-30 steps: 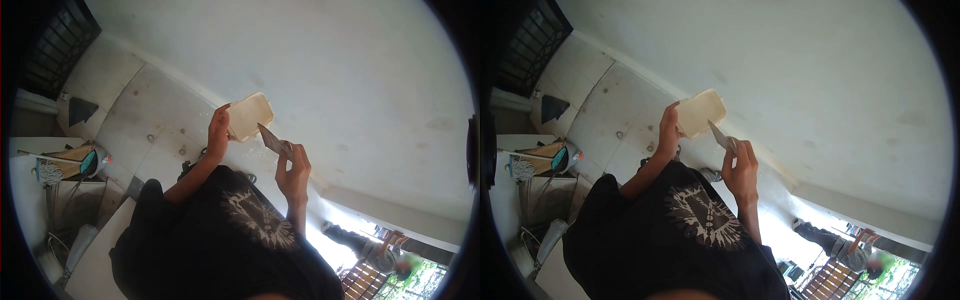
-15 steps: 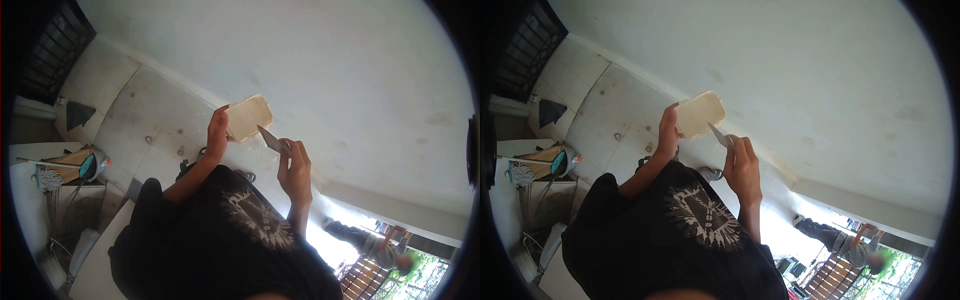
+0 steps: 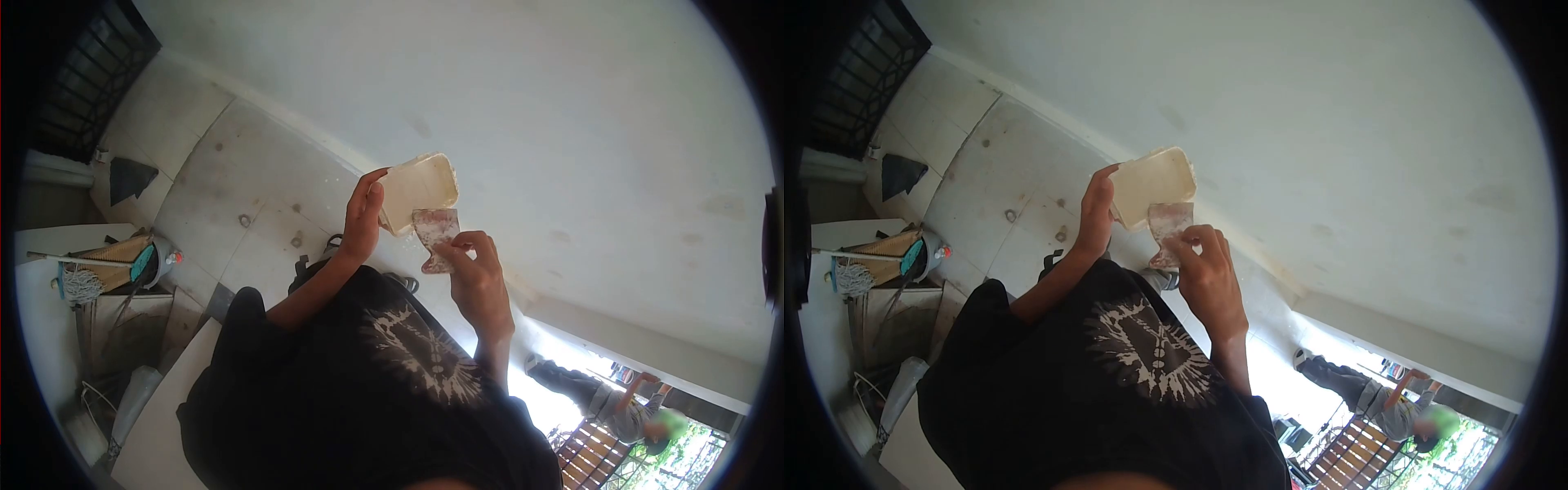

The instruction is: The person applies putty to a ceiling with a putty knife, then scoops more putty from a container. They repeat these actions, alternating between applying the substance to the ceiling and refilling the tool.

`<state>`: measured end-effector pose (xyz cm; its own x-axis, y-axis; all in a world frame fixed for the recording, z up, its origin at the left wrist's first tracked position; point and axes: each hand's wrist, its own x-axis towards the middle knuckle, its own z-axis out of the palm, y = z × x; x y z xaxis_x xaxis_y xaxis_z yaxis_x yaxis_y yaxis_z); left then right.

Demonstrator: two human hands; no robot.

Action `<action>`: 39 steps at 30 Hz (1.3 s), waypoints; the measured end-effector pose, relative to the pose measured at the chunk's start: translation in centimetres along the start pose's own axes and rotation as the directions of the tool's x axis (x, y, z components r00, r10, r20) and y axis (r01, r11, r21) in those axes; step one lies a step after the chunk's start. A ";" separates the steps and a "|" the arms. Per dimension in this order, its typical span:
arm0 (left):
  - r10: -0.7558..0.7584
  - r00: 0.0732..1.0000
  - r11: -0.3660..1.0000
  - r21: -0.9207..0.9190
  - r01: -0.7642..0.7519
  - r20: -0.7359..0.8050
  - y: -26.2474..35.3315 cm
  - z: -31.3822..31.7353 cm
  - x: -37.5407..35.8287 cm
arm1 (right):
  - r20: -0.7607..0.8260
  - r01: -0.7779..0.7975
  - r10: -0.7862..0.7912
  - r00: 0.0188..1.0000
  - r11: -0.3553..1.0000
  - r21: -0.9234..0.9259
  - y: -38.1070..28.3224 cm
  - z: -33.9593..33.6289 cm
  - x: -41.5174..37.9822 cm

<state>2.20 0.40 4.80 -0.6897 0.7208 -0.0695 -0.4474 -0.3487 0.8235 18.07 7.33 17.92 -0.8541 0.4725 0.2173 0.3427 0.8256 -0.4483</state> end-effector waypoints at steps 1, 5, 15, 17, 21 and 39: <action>-0.013 1.000 1.000 -0.014 0.013 -0.005 0.1 0.1 0.0 | 0.042 0.004 -0.005 0.999 1.000 0.022 -0.1 -0.2 -0.1; -0.023 0.999 1.000 0.001 0.023 0.028 0.3 -0.1 0.1 | 0.021 -0.040 0.039 0.999 0.998 0.051 -0.8 -2.0 0.5; -0.106 0.982 0.994 0.023 0.103 0.157 0.6 -0.1 0.0 | 0.084 -0.075 0.048 0.995 0.933 0.353 1.1 -1.4 2.9; -0.112 0.978 0.993 0.055 0.104 0.176 0.5 0.0 0.1 | 0.141 -0.001 -0.027 0.990 0.980 0.197 1.5 -1.3 2.9; -0.140 0.967 0.989 0.083 0.125 0.213 0.8 -0.7 -0.1 | 0.168 0.043 -0.076 0.983 0.981 0.191 0.4 -2.6 3.2; -0.178 0.968 0.984 0.011 0.179 0.175 0.8 0.1 -0.3 | -0.051 -0.037 0.042 0.998 0.995 0.087 1.2 -1.0 2.6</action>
<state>2.11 -0.04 5.55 -0.4884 0.8649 -0.1156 -0.5571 -0.2072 0.8042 16.65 9.85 18.84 -0.8178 0.5219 0.2425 0.3389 0.7773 -0.5301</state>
